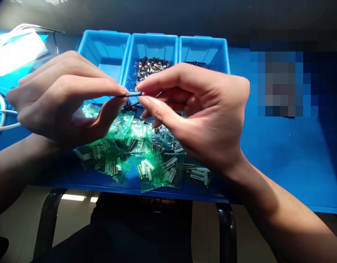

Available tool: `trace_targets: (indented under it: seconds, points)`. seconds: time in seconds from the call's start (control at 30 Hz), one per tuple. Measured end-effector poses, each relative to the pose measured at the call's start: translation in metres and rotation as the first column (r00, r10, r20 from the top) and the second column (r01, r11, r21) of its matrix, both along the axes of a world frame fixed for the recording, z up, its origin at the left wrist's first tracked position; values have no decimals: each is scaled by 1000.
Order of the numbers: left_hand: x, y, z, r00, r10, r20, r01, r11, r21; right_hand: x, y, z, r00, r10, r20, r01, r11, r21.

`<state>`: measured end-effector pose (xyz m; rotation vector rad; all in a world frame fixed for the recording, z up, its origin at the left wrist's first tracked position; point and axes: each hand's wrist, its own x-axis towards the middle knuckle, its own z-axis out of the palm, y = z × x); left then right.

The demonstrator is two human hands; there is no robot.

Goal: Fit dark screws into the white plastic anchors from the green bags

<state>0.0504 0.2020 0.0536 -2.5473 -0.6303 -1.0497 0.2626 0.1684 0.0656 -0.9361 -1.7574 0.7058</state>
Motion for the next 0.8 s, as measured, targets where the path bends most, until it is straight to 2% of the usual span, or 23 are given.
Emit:
trace_targets:
  seconds: [0.13, 0.23, 0.37, 0.57, 0.7, 0.8]
  points:
    - [1, -1, -1, 1000, 11, -10, -11, 1000, -27, -1, -1, 2, 999, -27, 28, 26, 999, 36]
    - [2, 0, -2, 999, -24, 24, 25, 999, -26, -2, -3, 1, 999, -25, 33, 24, 999, 34]
    - [2, 1, -2, 998, -47, 39, 51, 994, -97, -1, -2, 0, 998, -43, 54, 41, 998, 46]
    - [4, -3, 2, 998, -61, 34, 64, 992, -110, 2, 4, -3, 990, -39, 133, 20, 990, 137]
    - [2, -9, 5, 999, -42, 14, 44, 977, -207, 4, 4, -5, 977, -60, 202, 34, 991, 130]
    - [0, -11, 8, 998, -57, 11, 58, 975, -215, 4, 3, -3, 966, -94, 243, 66, 990, 123]
